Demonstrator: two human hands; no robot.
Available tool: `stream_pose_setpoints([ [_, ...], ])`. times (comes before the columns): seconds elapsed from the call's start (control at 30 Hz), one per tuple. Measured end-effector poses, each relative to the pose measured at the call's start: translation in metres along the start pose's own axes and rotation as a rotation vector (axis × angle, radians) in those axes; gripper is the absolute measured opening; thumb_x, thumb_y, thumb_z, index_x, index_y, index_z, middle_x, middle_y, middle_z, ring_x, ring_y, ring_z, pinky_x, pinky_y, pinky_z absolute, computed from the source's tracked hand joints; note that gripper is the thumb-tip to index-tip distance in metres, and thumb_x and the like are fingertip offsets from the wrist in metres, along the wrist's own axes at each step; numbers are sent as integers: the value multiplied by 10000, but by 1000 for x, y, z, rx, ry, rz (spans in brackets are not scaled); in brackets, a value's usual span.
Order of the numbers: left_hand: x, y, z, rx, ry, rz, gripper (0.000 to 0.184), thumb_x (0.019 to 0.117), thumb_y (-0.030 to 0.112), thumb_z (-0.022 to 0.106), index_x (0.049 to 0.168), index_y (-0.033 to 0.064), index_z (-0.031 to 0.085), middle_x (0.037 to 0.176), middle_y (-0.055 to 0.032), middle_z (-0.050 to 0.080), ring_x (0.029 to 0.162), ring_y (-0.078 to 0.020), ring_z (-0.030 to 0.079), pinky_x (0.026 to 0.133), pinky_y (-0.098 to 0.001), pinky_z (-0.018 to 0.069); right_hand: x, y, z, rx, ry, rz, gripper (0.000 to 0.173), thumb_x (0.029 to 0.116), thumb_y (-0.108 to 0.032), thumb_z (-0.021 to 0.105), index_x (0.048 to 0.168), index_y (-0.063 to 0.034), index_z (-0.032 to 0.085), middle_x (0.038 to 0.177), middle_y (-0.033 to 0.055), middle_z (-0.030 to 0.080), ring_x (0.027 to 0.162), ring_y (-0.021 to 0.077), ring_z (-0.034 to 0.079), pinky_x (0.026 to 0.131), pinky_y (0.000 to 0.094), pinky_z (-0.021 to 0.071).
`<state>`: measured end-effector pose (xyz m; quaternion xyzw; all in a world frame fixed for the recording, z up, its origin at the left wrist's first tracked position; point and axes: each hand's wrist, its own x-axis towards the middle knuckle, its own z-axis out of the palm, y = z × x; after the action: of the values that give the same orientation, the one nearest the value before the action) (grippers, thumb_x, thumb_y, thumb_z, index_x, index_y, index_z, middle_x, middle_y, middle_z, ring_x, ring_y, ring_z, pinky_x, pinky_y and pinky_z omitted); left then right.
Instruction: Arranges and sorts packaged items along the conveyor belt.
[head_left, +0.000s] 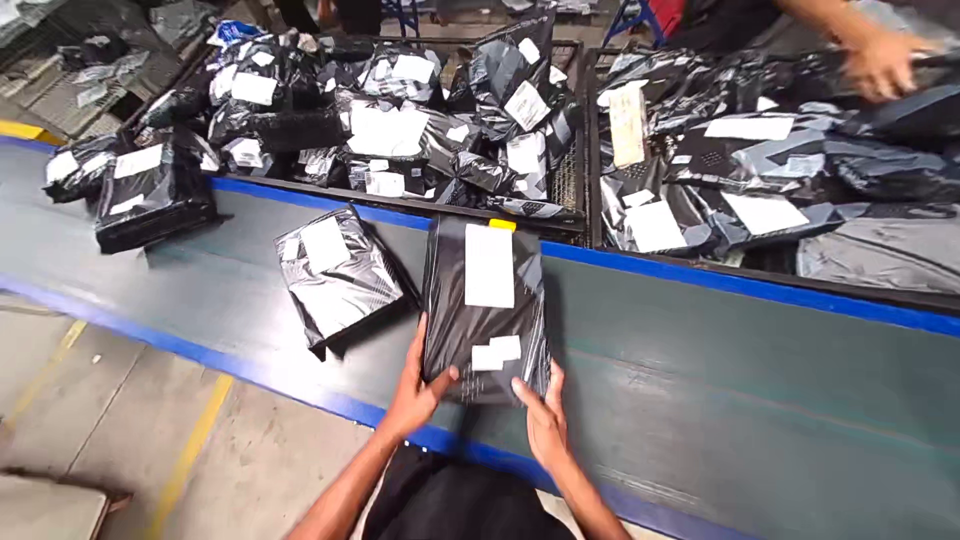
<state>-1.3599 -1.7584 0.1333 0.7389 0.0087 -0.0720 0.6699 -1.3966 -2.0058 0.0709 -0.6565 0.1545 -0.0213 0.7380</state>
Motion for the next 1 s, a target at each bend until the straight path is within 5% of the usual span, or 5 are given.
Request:
stream_pose_setpoints([
  [0.2,123,170,-63,97,110,302,853,997,414,634,1654,172,147,1683,-99,258,1488,-247,379,1141,-473,442,247,-227,85,-578,51,-671,942,937,-549,648,1588,21,275,1650,294,221,1540,388,243,1245,512,289],
  [0.3,93,187,-65,177,67,410,643,1015,345,614,1565,103,383,1581,-99,439,1379,-236,515,1076,-464,516,249,-289,103,-520,-20,-790,768,986,-501,605,1536,-15,380,1568,206,410,1402,248,486,1103,379,487],
  [0.5,23,5,-159,198,511,149,600,952,396,697,1373,-13,574,1465,-185,537,1388,-261,498,1129,-460,470,177,-128,148,-478,-493,-491,432,1056,-353,547,1363,-52,584,1283,113,672,1041,198,712,891,424,620],
  [0.7,6,-154,-268,-24,578,-394,978,910,618,659,1581,12,287,1604,-260,318,1470,-333,376,1178,-509,391,113,64,265,-684,-413,-75,808,976,-610,563,1507,-10,460,1471,204,551,1378,247,532,1163,440,434],
  [1.0,-72,-134,-390,-378,197,-464,878,892,392,766,1567,64,309,1394,-143,605,1218,-242,636,1006,-450,563,-88,71,351,108,-126,462,713,919,-336,765,1447,-108,343,1263,167,590,1001,328,693,760,528,645],
])
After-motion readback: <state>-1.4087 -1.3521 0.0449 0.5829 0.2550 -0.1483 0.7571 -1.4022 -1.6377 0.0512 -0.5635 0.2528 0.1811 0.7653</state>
